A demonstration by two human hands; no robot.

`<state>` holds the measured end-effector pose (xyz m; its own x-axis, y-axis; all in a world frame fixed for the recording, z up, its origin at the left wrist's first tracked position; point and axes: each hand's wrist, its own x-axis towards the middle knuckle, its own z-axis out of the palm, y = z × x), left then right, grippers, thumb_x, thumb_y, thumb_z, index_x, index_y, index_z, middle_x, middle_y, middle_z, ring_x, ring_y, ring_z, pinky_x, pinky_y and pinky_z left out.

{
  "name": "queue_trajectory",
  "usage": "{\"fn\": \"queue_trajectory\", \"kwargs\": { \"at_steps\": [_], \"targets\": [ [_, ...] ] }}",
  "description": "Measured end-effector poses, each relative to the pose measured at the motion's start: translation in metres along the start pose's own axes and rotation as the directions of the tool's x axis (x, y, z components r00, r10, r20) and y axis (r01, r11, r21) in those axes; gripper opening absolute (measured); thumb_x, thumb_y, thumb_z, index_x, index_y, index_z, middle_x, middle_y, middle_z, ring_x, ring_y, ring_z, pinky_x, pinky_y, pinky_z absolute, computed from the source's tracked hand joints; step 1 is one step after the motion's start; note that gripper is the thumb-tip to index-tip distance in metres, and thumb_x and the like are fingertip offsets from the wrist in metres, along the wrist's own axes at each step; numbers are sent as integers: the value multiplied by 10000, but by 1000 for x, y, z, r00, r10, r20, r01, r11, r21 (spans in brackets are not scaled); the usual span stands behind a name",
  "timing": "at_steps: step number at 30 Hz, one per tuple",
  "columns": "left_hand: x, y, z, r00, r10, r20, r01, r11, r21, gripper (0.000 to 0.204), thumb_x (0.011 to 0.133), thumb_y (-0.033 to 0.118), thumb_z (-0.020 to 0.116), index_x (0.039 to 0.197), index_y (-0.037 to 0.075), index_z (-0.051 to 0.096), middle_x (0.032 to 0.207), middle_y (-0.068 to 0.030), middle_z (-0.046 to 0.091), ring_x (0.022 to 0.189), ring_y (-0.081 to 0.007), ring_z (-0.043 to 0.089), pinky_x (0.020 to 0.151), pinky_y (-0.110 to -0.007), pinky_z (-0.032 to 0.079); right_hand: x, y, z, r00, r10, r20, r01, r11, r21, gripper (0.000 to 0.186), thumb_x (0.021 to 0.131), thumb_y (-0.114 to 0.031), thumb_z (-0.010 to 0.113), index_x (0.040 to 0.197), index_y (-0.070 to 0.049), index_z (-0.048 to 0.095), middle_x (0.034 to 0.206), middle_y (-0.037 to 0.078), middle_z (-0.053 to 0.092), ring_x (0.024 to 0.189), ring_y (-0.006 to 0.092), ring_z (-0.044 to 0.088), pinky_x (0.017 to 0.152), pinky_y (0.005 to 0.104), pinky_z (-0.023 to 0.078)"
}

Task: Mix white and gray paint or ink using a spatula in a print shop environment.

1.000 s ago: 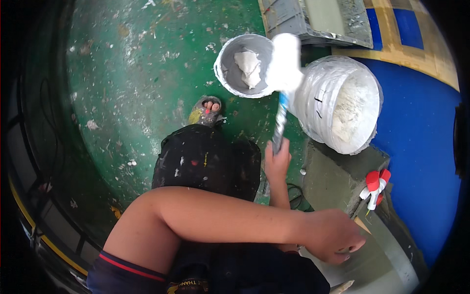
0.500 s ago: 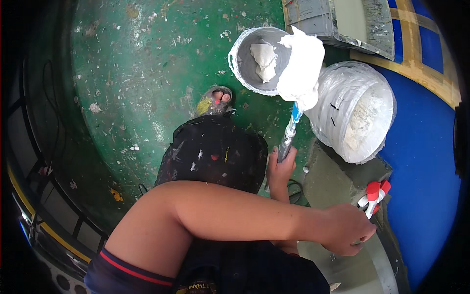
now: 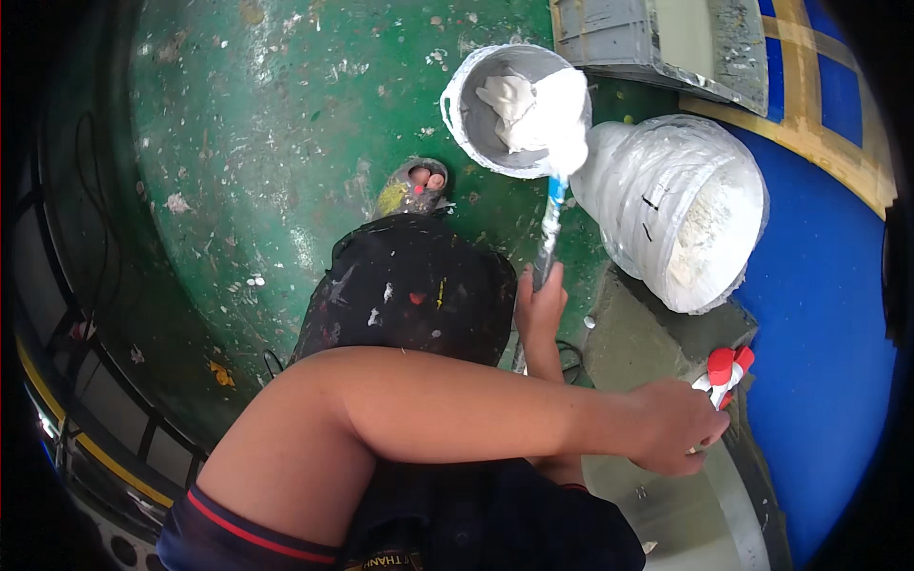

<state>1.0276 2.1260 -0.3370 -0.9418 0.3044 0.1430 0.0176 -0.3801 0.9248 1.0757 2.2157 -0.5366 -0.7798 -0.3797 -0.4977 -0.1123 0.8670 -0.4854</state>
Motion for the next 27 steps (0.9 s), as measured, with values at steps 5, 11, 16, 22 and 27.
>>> {"fn": "queue_trajectory", "kwargs": {
  "at_steps": [5,11,16,22,27],
  "targets": [
    [0,2,1,999,19,33,-21,998,54,261,909,296,639,1006,61,578,917,-128,658,871,-333,674,744,-475,526,3,13,12,990,-50,-135,52,999,10,275,988,-249,620,1072,-25,485,770,266,640,750,520,641,655,556,485],
    [0,-3,1,1000,-1,8,1,999,39,255,909,297,639,1001,67,576,929,-135,657,875,-338,670,765,-480,518,24,14,21,999,-50,-19,48,994,-99,268,986,-257,604,1084,-36,490,799,307,645,792,550,628,671,611,467],
    [1,-1,-6,998,-45,38,45,999,15,262,905,302,643,1009,71,575,955,-131,659,879,-343,670,781,-482,516,22,5,10,980,-188,-58,188,982,-6,223,982,-197,618,1048,-20,499,729,241,641,633,455,650,549,506,471],
    [1,-1,1,998,30,49,-33,998,57,300,910,313,631,1035,51,558,950,-133,649,875,-338,670,761,-477,525,4,5,-29,954,91,287,-271,673,688,227,995,-135,595,1179,-47,494,639,0,484,456,76,451,412,251,371],
    [0,5,2,995,88,49,-88,996,2,269,910,302,633,1007,62,560,910,-97,641,842,-323,659,725,-461,519,-29,-9,-84,949,13,314,-270,547,792,290,1009,-210,604,1216,-55,474,627,42,501,427,118,441,390,271,379]
  ]
}}
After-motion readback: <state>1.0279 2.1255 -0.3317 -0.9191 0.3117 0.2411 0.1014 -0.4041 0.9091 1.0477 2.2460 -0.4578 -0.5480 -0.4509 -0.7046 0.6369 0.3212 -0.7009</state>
